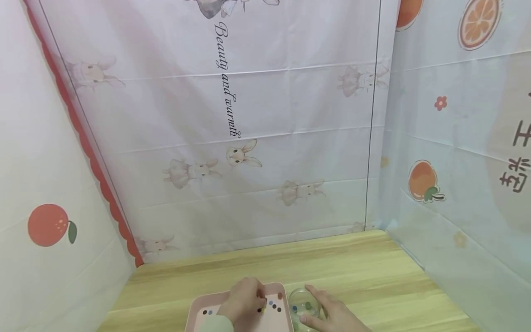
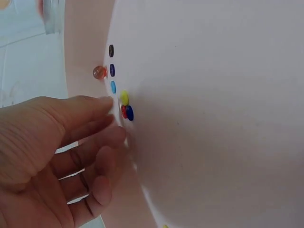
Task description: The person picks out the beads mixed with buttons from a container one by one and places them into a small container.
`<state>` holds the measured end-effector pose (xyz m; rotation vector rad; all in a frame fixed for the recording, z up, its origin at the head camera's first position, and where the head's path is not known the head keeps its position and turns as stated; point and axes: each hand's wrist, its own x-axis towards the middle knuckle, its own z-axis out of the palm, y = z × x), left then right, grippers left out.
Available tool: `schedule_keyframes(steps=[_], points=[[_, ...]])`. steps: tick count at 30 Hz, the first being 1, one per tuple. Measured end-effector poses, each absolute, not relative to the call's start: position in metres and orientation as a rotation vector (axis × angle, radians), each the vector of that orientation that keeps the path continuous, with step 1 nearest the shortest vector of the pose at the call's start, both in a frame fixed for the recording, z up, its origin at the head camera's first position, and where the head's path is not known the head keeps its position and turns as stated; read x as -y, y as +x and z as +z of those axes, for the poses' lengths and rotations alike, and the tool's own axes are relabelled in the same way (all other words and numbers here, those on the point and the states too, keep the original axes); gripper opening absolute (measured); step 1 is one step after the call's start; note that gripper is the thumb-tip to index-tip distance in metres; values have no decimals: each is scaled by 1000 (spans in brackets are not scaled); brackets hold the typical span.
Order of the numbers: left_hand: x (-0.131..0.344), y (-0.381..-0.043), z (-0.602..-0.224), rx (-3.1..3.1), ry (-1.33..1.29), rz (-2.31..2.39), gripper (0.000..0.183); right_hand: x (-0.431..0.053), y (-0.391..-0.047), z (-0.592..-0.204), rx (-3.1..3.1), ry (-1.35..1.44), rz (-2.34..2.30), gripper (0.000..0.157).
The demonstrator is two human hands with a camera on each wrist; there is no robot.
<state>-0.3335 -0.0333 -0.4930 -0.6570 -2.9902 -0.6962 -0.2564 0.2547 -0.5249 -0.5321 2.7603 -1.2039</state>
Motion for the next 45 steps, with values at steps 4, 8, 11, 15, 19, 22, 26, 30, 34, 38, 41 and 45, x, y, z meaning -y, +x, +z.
schedule_keyframes(steps=[4, 8, 11, 15, 19, 22, 26, 30, 34, 38, 41, 45], points=[[35, -336, -493, 2893, -663, -840, 14, -255, -257, -523, -2768, -526, -1197, 75], [37, -337, -489, 2820, -671, -977, 6, -256, -258, -521, -2775, -518, -1191, 75], [36, -337, -484, 2784, -676, -1115, 8, -256, -259, -520, -2769, -514, -1195, 75], [34, -337, -480, 2713, -704, -1267, 15, -257, -260, -519, -2764, -514, -1200, 74], [29, -334, -476, 2657, -704, -1346, 16, -257, -261, -519, -2765, -519, -1208, 75], [24, -330, -473, 2625, -719, -1386, 14, -257, -261, -520, -2745, -503, -1236, 75], [14, -326, -469, 2592, -766, -1430, 14, -256, -262, -520, -2725, -473, -1252, 77], [4, -322, -466, 2559, -828, -1456, 13, -255, -264, -520, -2710, -442, -1255, 78], [-3, -316, -469, 2550, -891, -1418, 15, -254, -265, -525, -2673, -404, -1290, 76], [-6, -310, -477, 2582, -931, -1463, 15, -251, -264, -535, -2654, -378, -1327, 75], [-8, -308, -481, 2581, -987, -1444, 14, -249, -262, -540, -2689, -370, -1331, 75], [-11, -308, -482, 2557, -1026, -1333, 13, -249, -260, -540, -2713, -366, -1334, 74]])
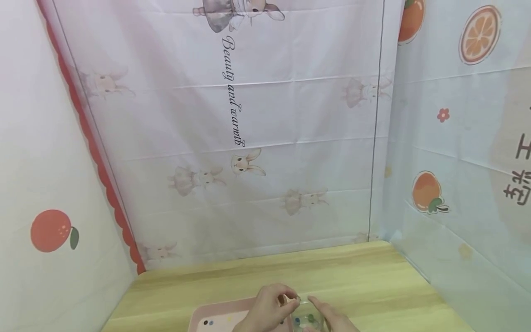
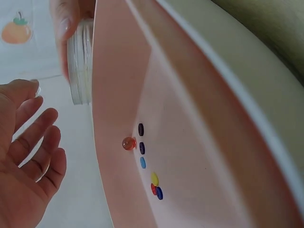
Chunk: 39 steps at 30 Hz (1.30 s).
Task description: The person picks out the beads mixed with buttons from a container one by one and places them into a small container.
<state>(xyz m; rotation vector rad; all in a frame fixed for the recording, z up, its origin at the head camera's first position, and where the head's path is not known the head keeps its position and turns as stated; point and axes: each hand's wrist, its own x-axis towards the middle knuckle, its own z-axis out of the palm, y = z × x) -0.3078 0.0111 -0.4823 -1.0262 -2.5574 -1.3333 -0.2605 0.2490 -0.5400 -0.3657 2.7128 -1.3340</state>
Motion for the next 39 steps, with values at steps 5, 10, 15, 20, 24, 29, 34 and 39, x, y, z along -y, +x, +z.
schedule_keyframes(steps=[5, 10, 15, 20, 24, 29, 34, 39], points=[[-14, -307, -481, 2550, -1039, -1233, 12, -248, -259, -536, -2681, -355, -1330, 73], [-14, -307, -482, 2565, -1049, -1159, 12, -246, -257, -534, -2686, -352, -1311, 74], [-14, -306, -482, 2570, -1058, -1124, 14, -247, -256, -531, -2687, -333, -1306, 76], [-14, -305, -481, 2615, -1063, -1119, 15, -247, -254, -529, -2697, -354, -1293, 77], [-15, -304, -483, 2607, -1069, -1099, 14, -247, -253, -529, -2698, -363, -1293, 76], [-17, -301, -485, 2629, -1066, -1124, 14, -247, -251, -531, -2686, -358, -1302, 76], [-18, -300, -485, 2670, -1057, -1145, 20, -250, -254, -532, -2664, -375, -1309, 75], [-16, -302, -488, 2651, -1036, -1073, 23, -253, -256, -532, -2664, -415, -1310, 74]])
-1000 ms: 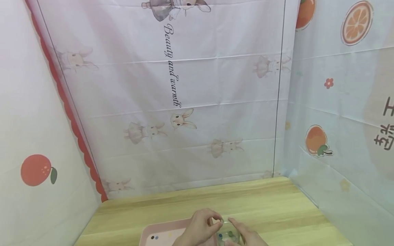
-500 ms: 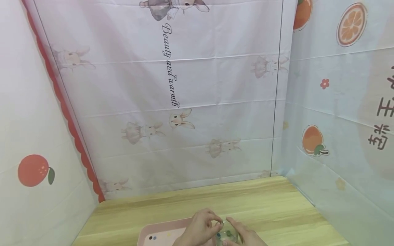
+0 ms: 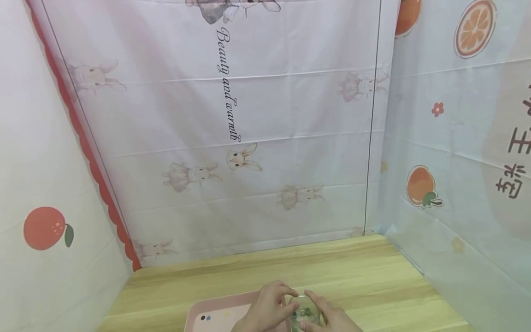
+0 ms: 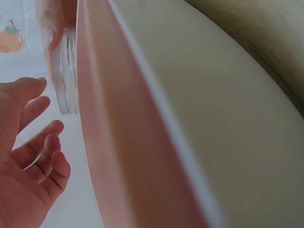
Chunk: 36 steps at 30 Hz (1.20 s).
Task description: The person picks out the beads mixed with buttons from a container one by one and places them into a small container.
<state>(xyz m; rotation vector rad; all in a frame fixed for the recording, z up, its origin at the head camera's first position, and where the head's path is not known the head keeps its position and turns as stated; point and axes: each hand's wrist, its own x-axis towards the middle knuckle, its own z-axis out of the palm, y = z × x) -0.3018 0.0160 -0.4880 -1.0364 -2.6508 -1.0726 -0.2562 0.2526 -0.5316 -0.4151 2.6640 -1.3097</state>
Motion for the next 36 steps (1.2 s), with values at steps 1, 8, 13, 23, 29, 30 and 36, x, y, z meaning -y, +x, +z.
schedule_keyframes(steps=[1, 8, 13, 23, 29, 30, 36], points=[[-15, -302, -489, 2648, -1027, -1075, 23, -253, -256, -531, -2663, -415, -1310, 74], [-2, -308, -497, 2545, -919, -1072, 13, -253, -256, -528, -2668, -418, -1278, 76], [8, -312, -493, 2541, -814, -985, 10, -255, -254, -523, -2677, -430, -1274, 76], [13, -322, -465, 2812, -778, -902, 14, -258, -250, -513, -2666, -486, -1289, 75], [14, -326, -466, 2902, -778, -917, 12, -257, -249, -517, -2667, -488, -1297, 73], [14, -327, -468, 2913, -779, -915, 11, -256, -249, -518, -2664, -489, -1299, 73], [13, -331, -476, 2952, -782, -814, 12, -254, -248, -519, -2652, -488, -1300, 72]])
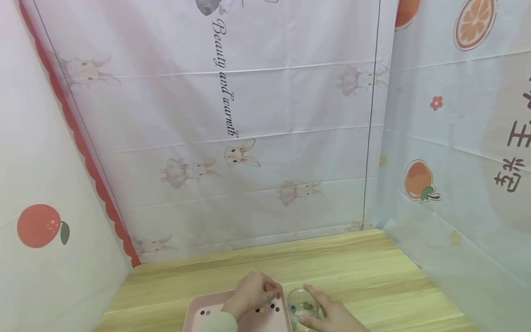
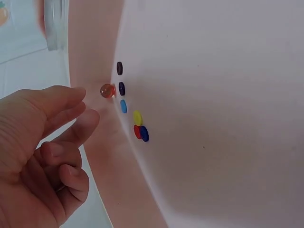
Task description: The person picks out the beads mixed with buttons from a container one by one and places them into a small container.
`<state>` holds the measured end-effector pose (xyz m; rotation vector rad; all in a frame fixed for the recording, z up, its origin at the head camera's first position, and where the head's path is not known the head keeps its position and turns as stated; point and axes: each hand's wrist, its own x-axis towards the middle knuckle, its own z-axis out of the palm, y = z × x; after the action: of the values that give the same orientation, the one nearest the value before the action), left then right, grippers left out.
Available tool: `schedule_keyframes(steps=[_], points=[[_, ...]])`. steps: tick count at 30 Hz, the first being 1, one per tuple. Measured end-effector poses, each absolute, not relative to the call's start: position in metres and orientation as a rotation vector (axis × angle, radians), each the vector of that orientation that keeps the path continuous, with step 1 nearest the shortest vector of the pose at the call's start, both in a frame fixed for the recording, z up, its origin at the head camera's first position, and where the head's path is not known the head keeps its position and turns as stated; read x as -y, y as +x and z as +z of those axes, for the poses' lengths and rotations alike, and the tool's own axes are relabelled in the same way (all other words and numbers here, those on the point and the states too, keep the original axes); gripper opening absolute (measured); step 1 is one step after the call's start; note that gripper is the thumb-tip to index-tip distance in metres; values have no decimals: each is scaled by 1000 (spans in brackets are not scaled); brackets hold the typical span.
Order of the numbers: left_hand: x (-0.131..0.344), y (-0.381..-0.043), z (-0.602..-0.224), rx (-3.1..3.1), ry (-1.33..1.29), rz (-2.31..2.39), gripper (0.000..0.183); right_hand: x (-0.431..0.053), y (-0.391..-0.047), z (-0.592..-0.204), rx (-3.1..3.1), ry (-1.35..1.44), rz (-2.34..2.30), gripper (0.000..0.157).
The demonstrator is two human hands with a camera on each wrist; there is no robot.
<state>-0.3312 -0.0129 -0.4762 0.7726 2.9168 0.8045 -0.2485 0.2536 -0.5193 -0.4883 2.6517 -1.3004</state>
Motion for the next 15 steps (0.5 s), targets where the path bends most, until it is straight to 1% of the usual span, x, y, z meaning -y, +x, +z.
schedule_keyframes(steps=[7, 15], points=[[13, -334, -481, -2933, 752, 741, 13, -252, -250, -519, -2678, -481, -1250, 73], [11, -338, -488, -2917, 765, 723, 10, -253, -250, -523, -2695, -462, -1256, 74]])
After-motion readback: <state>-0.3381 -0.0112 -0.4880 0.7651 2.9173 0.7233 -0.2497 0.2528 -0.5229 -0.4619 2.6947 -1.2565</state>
